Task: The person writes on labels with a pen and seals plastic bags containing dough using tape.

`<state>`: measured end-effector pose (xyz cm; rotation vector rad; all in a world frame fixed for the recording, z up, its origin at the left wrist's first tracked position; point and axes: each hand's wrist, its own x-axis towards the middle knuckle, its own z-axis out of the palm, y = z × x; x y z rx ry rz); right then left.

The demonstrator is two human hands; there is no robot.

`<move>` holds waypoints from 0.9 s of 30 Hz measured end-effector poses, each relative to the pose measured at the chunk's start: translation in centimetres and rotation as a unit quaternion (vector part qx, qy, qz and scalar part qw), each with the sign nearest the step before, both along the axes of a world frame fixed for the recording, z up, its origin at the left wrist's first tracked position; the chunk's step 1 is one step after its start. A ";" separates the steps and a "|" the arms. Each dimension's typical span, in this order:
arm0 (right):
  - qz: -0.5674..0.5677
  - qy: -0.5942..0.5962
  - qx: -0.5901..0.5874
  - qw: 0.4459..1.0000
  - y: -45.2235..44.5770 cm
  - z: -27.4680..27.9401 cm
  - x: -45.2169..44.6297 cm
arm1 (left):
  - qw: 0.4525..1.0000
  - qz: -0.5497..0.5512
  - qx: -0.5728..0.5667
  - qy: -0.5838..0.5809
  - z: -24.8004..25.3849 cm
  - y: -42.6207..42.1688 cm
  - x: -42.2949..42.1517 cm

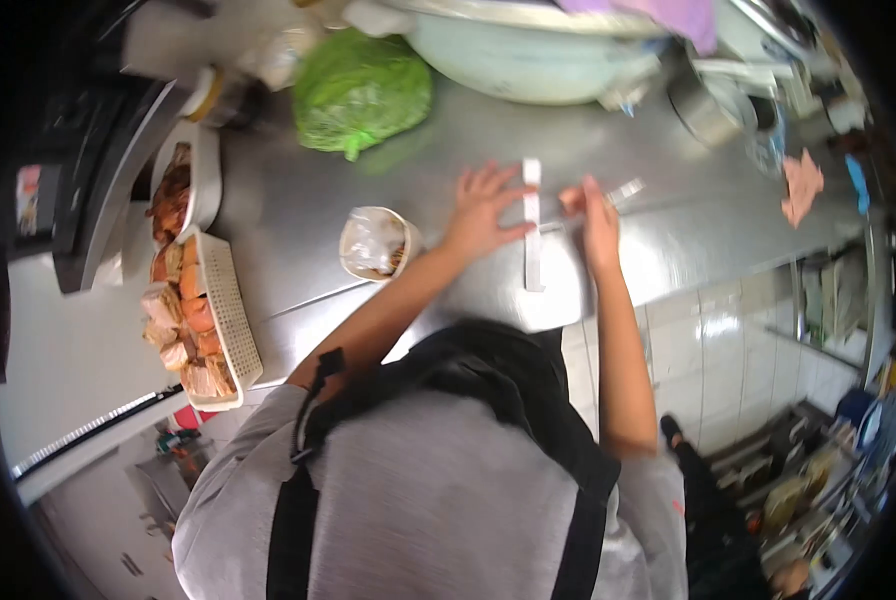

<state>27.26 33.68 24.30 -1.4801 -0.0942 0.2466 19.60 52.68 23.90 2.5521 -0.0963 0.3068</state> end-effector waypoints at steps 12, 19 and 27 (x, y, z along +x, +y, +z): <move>0.245 0.042 -0.144 0.958 -2.2 14.6 -13.9 | 0.999 0.042 -0.014 0.024 0.8 -0.2 -4.2; 0.250 0.181 0.197 0.930 -0.2 14.4 -18.7 | 0.993 0.016 0.000 0.119 2.2 0.1 -4.0; 0.158 0.283 0.172 0.930 -1.3 12.8 -22.3 | 0.958 -0.071 -0.007 0.279 8.3 0.9 -3.4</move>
